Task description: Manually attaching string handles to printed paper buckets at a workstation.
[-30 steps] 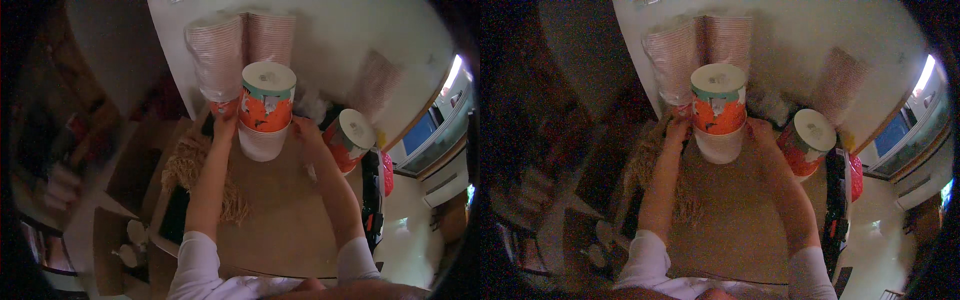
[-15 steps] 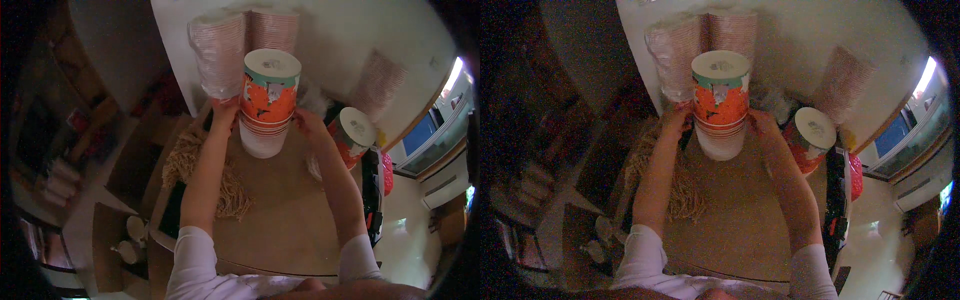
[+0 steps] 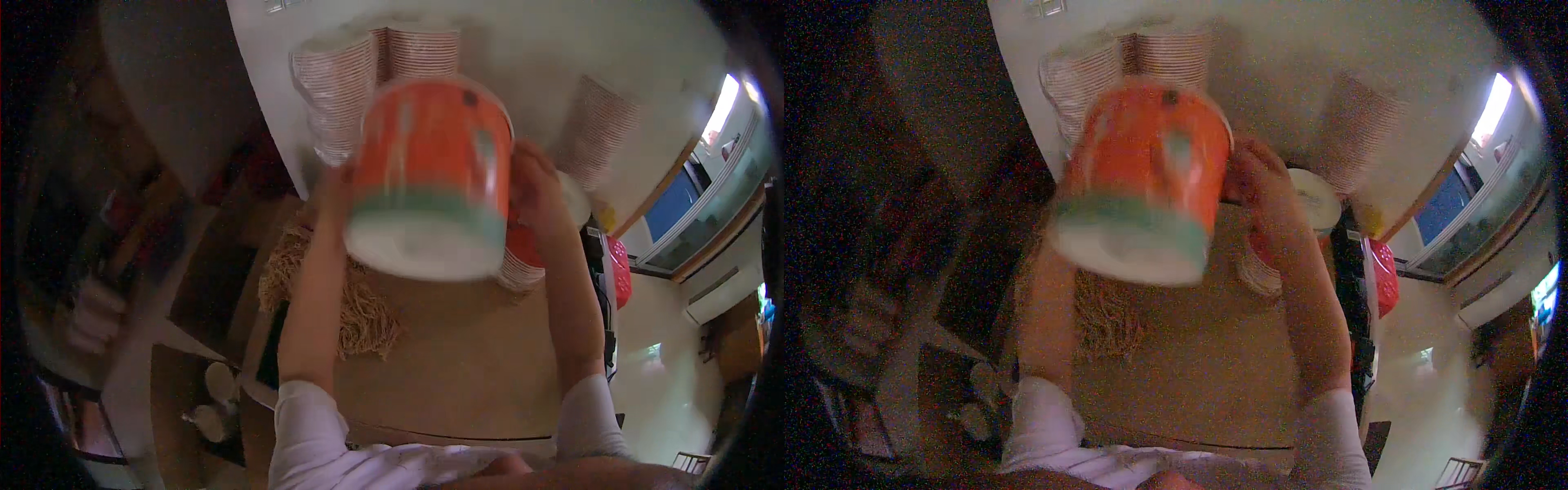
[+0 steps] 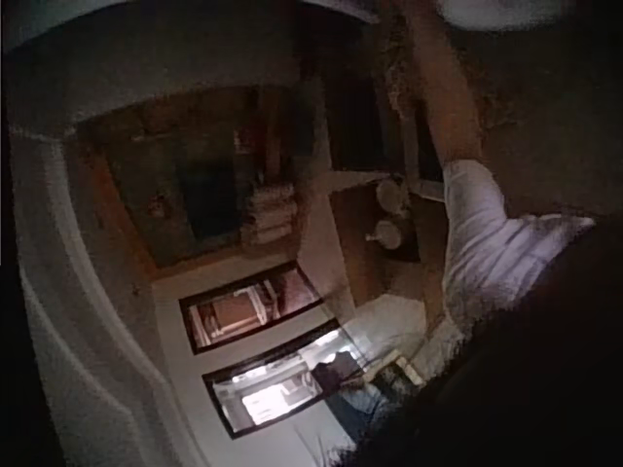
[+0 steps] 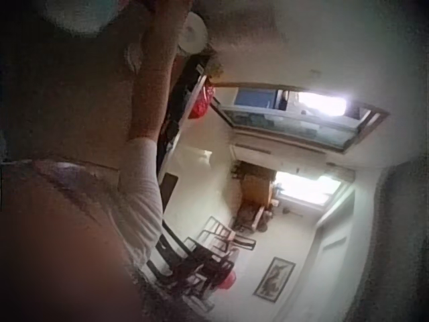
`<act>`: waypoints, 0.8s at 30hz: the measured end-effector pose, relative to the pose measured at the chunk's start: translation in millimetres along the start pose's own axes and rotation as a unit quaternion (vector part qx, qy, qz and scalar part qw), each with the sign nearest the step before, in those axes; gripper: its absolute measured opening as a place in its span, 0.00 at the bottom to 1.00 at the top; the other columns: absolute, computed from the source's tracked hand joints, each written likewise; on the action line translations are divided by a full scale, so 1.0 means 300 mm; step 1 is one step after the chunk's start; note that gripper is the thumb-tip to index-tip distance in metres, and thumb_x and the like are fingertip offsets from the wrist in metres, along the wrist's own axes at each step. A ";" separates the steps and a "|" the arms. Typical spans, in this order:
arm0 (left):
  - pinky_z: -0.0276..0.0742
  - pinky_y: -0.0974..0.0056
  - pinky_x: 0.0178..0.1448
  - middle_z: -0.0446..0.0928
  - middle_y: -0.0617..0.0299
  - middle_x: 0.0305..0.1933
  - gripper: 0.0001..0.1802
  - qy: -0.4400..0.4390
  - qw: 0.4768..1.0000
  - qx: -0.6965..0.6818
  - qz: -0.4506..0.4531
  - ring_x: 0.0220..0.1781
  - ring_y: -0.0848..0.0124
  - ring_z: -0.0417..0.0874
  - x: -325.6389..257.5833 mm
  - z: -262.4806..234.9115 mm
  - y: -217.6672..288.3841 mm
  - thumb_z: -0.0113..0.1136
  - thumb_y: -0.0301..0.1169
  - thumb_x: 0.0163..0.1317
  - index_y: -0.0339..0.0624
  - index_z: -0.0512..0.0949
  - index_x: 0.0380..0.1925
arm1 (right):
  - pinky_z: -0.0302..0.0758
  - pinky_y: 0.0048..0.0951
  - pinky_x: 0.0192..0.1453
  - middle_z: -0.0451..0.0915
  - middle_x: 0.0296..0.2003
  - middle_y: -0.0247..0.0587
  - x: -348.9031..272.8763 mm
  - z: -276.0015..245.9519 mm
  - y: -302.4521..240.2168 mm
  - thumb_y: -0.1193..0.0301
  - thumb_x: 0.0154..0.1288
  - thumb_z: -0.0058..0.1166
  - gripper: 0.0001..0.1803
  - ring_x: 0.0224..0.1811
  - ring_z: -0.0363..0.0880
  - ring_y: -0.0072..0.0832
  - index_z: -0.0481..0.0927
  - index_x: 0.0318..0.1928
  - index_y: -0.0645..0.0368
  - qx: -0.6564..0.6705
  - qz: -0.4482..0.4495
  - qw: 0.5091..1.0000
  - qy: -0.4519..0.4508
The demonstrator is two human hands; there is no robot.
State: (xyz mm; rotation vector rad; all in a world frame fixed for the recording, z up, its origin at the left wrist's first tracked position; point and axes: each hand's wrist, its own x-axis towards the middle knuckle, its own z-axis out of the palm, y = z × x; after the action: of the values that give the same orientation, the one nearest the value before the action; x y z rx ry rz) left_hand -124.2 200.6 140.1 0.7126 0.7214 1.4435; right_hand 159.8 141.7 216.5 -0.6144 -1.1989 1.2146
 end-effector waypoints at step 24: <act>0.73 0.63 0.41 0.76 0.53 0.35 0.08 0.162 0.768 0.596 0.171 0.38 0.61 0.78 -0.624 -0.182 -0.420 0.53 0.30 0.57 0.40 0.77 0.33 | 0.70 0.29 0.45 0.74 0.37 0.45 -0.998 -0.205 0.078 0.87 0.44 0.45 0.11 0.43 0.73 0.37 0.74 0.29 0.61 -0.049 0.143 0.941 0.301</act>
State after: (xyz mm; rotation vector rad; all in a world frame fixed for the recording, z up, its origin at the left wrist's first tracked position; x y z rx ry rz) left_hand -91.6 12.4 8.1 1.6429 1.9290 1.3159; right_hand 237.3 -115.5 68.8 -1.1706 -0.6646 1.0881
